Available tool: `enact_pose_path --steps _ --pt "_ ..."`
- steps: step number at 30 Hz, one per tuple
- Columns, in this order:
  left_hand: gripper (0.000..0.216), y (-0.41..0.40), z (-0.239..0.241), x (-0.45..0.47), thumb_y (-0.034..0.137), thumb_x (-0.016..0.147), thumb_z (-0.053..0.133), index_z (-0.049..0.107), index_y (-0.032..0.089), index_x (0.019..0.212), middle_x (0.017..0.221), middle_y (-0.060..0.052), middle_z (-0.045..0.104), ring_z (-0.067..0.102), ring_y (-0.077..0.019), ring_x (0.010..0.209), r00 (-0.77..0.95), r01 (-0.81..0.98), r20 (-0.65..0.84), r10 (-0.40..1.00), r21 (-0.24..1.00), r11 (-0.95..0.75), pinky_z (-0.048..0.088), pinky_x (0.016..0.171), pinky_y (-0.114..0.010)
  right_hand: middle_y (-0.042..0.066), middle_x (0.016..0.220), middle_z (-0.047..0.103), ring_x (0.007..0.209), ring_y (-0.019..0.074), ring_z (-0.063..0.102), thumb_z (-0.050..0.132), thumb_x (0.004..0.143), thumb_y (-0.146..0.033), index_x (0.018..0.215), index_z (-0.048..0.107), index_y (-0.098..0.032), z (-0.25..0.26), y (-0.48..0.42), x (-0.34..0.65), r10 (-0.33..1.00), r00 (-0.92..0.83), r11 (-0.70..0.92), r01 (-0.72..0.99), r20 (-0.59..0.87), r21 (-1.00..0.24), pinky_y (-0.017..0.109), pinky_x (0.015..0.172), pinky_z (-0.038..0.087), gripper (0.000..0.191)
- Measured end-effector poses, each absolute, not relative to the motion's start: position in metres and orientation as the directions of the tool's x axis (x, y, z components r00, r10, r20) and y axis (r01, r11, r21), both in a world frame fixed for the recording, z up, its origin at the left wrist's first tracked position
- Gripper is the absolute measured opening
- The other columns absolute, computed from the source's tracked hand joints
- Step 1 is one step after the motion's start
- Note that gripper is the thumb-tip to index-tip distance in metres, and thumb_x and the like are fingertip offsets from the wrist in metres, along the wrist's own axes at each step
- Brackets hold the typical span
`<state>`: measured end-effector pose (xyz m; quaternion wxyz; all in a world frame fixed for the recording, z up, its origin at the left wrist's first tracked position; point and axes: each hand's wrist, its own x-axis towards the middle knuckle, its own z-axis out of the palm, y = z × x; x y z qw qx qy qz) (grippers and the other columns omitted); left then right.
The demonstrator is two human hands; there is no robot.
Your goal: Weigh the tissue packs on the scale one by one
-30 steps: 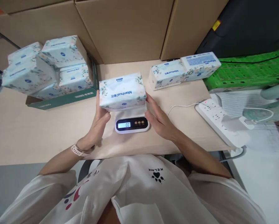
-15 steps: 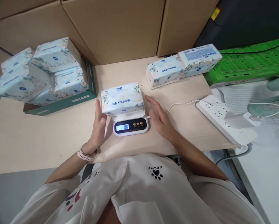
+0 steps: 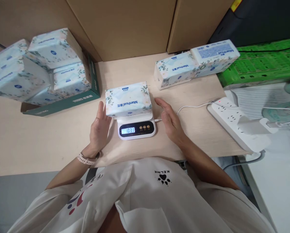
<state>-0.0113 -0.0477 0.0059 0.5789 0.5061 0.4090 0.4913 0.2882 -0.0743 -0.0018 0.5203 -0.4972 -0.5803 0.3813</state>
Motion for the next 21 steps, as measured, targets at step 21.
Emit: enact_pose_path --steps 21 --pt "0.084 -0.0513 0.0082 -0.0144 0.079 0.1 0.053 0.034 0.042 0.173 0.188 0.004 0.018 0.003 -0.0287 0.177 0.188 -0.144 0.045 0.981 0.989 -0.018 0.012 0.147 -0.049 0.001 0.165 0.062 0.158 0.0271 0.054 0.044 0.108 -0.069 0.158 0.059 -0.036 -0.0064 -0.0744 0.2892 0.974 0.011 0.221 0.189 0.227 -0.957 0.053 0.139 0.037 0.062"
